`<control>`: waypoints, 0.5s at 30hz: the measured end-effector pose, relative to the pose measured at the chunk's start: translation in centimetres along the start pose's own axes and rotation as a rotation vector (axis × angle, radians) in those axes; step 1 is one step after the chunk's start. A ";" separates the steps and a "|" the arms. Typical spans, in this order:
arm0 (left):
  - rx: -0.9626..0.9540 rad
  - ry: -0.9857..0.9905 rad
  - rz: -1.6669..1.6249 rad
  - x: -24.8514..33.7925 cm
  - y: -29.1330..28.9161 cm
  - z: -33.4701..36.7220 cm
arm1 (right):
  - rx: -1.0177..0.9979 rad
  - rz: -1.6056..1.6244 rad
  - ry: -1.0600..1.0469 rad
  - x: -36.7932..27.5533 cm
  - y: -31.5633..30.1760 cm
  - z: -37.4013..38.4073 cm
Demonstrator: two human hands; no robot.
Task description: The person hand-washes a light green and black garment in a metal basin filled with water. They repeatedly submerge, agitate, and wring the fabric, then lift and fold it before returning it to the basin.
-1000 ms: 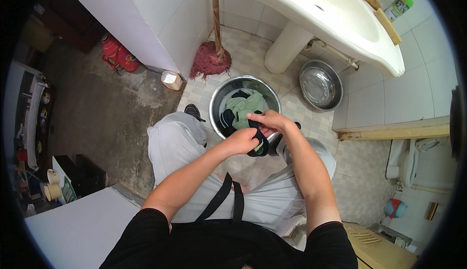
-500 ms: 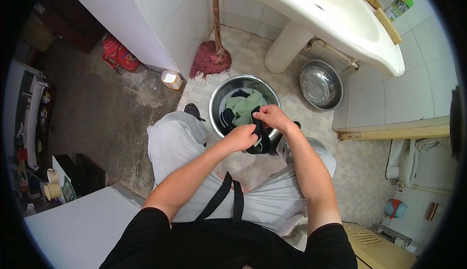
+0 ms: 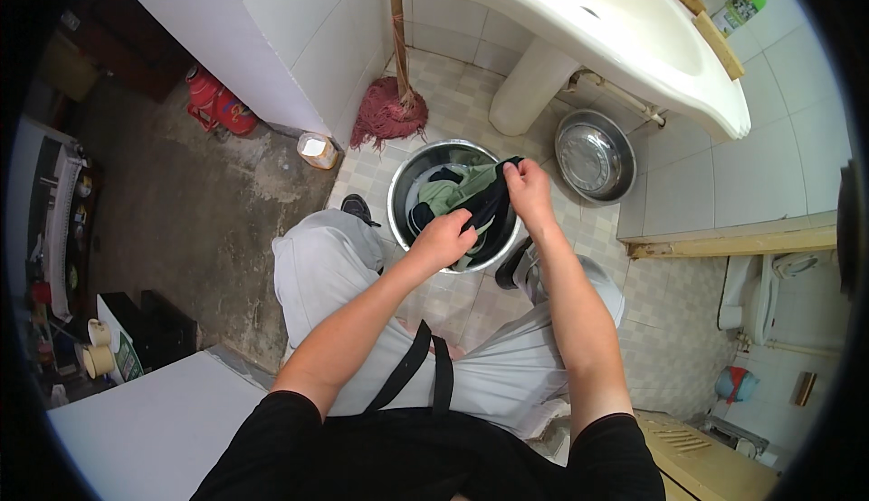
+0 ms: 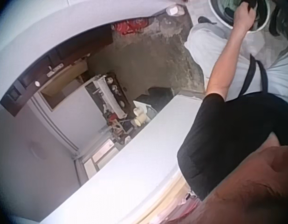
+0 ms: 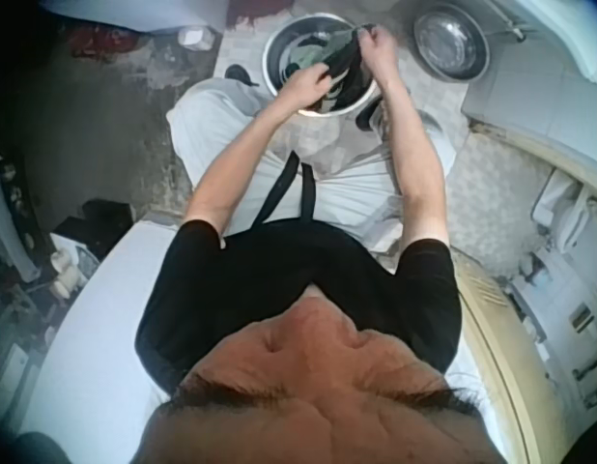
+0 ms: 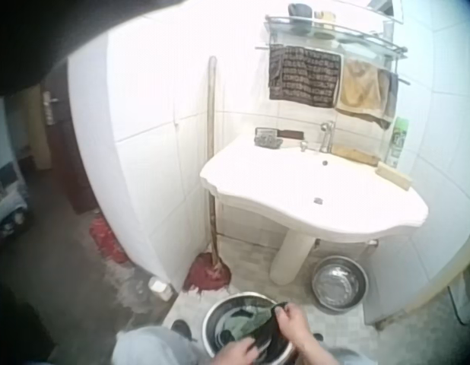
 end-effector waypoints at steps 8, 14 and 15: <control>0.057 0.026 0.136 0.1 0.1 0.0 | -0.057 0.457 0.337 -1.1 -3.0 0.8; 0.021 -0.039 0.281 -0.1 0.0 -0.6 | -0.307 0.590 0.496 0.4 -2.3 0.8; 0.025 -0.047 0.302 -0.3 -0.1 -0.8 | -0.294 0.558 0.489 0.2 -2.3 0.7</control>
Point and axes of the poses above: each hand's wrist, its own z-axis towards the middle knuckle, its own y-axis out of the palm, x = y × z, the point moved 3 cm from there along z, towards the middle knuckle
